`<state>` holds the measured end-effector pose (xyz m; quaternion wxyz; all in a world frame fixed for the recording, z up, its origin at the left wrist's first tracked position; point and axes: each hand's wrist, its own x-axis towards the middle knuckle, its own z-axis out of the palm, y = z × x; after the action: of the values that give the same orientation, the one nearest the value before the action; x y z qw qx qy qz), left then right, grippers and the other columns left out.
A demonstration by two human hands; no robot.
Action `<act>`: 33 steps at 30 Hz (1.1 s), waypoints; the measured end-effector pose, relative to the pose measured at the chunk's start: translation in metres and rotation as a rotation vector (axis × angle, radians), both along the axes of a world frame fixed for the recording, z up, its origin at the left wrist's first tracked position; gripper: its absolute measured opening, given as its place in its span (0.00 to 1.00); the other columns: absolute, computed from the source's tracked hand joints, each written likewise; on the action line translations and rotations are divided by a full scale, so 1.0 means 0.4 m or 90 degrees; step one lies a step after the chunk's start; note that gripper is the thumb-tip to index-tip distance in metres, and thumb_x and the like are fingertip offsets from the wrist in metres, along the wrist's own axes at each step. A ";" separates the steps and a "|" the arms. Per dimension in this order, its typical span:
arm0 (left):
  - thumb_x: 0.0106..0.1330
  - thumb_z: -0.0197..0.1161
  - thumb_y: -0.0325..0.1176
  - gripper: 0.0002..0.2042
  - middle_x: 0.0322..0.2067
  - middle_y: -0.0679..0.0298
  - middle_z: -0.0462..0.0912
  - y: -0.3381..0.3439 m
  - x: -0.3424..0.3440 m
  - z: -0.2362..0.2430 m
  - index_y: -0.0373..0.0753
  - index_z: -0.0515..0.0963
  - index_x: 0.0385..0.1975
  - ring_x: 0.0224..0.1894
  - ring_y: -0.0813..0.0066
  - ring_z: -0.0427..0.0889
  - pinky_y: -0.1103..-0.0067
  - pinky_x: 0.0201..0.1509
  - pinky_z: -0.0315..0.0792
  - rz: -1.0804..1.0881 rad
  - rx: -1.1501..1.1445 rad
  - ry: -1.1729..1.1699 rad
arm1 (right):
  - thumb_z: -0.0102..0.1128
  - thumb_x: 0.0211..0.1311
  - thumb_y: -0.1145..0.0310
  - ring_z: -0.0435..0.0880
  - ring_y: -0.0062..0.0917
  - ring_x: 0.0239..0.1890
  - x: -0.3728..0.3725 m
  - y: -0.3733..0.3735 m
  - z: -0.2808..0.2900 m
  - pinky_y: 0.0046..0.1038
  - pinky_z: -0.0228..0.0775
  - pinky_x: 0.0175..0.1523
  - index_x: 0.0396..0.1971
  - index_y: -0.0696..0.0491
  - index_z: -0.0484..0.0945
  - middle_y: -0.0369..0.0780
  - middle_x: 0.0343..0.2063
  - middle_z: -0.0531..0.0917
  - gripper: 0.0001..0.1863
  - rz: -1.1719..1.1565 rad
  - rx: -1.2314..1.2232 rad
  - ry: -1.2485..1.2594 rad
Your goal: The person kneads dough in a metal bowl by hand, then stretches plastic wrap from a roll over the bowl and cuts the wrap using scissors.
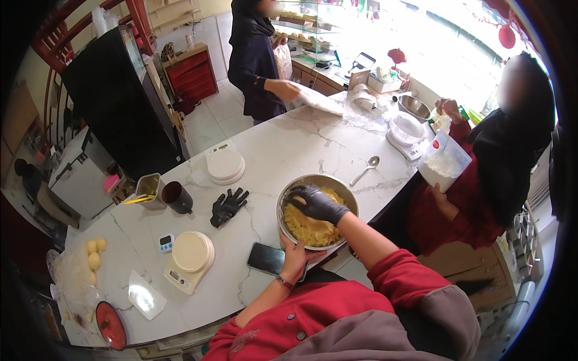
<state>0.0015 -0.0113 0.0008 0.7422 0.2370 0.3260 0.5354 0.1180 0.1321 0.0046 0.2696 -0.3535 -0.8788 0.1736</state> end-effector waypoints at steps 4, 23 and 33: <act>0.63 0.47 0.31 0.28 0.50 0.48 0.61 0.009 -0.036 -0.015 0.46 0.38 0.57 0.50 0.51 0.71 0.64 0.38 0.77 -0.023 0.000 0.189 | 0.55 0.53 0.68 0.72 0.39 0.44 0.061 -0.055 0.158 0.35 0.64 0.50 0.40 0.54 0.74 0.46 0.40 0.75 0.13 -0.217 0.146 0.084; 0.45 0.61 0.51 0.23 0.42 0.60 0.70 -0.077 -0.152 -0.018 0.44 0.74 0.39 0.49 0.67 0.68 0.54 0.53 0.48 -0.129 0.464 1.186 | 0.47 0.56 0.63 0.76 0.39 0.30 0.213 -0.127 0.021 0.37 0.68 0.36 0.29 0.52 0.78 0.45 0.24 0.76 0.11 -0.569 -0.035 0.003; 0.47 0.62 0.53 0.26 0.47 0.61 0.70 -0.149 -0.303 -0.024 0.43 0.72 0.42 0.54 0.67 0.65 0.54 0.56 0.43 -0.134 0.365 1.146 | 0.47 0.54 0.61 0.77 0.38 0.27 0.197 -0.135 0.003 0.36 0.68 0.34 0.21 0.52 0.77 0.44 0.22 0.76 0.13 -0.570 -0.064 0.015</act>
<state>-0.1196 -0.0711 -0.0089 0.1700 0.7618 0.6088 0.1417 0.1967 0.0783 0.0059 0.3105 -0.7096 -0.6266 0.0859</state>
